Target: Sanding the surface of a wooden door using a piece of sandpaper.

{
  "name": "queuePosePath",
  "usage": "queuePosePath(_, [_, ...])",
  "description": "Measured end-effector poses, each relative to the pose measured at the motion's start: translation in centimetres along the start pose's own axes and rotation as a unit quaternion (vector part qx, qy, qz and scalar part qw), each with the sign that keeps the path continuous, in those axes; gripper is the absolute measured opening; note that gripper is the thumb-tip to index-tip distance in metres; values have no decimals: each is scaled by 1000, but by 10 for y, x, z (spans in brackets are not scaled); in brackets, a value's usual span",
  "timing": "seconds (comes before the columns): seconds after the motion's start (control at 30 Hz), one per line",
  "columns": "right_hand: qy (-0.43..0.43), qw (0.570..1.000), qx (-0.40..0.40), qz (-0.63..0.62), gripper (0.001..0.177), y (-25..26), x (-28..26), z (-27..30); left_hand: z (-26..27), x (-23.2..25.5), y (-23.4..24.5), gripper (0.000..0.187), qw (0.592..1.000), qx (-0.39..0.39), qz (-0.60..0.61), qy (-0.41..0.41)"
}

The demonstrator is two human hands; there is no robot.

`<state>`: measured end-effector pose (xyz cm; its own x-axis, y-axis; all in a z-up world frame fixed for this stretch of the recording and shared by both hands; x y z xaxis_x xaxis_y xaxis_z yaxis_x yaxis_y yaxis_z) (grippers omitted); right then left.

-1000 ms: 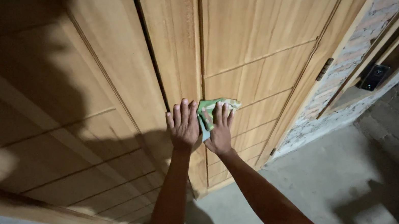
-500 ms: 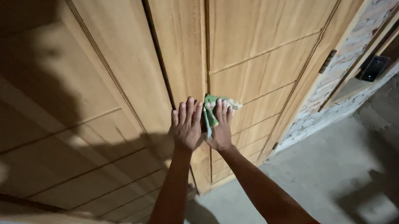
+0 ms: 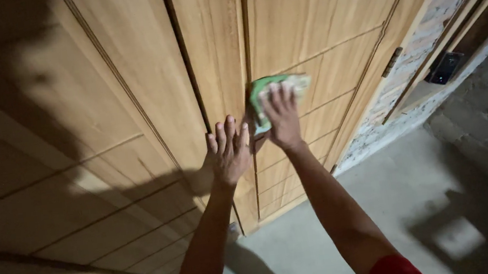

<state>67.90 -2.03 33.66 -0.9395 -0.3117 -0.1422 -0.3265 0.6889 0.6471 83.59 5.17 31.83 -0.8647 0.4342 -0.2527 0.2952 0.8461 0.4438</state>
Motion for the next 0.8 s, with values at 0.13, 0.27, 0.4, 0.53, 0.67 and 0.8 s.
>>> queuePosePath(0.13, [-97, 978, 120, -143, 80, 50, 29, -12, 2, 2, -9, 58, 995, -21, 88, 36])
queuePosePath(0.27, [-43, 991, 92, -92, 74, 38, 10, -12, -7, 6, -16, 63, 994, -27, 95, 42])
queuePosePath(0.4, [51, 984, -40, -164, 82, 74, -63, -26, -17, 8, -38, 67, 982, -73, 132, 111])
queuePosePath(0.53, [81, 987, 48, -128, 64, 89, -37, -32, -49, 10, -19, 69, 979, -82, 149, 111])
queuePosePath(0.67, [36, 994, 62, -78, 66, 85, 19, -40, -67, 22, -14, 67, 988, -75, 110, 82])
queuePosePath(0.8, [-31, 983, 126, -129, 60, 100, 59, -45, -81, 31, -12, 70, 994, -55, 63, 74])
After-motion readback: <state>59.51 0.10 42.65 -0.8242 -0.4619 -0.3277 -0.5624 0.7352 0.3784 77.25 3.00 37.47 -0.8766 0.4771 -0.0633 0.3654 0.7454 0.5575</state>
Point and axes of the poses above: each hand's wrist, its own z-axis away from the middle knuckle, its own y-axis out of the back of the hand, x = y × z, the point moved 8 cm from there along -z, towards the middle knuckle, and after that the axes turned 11 degrees about -y, right-handed, at the moved point
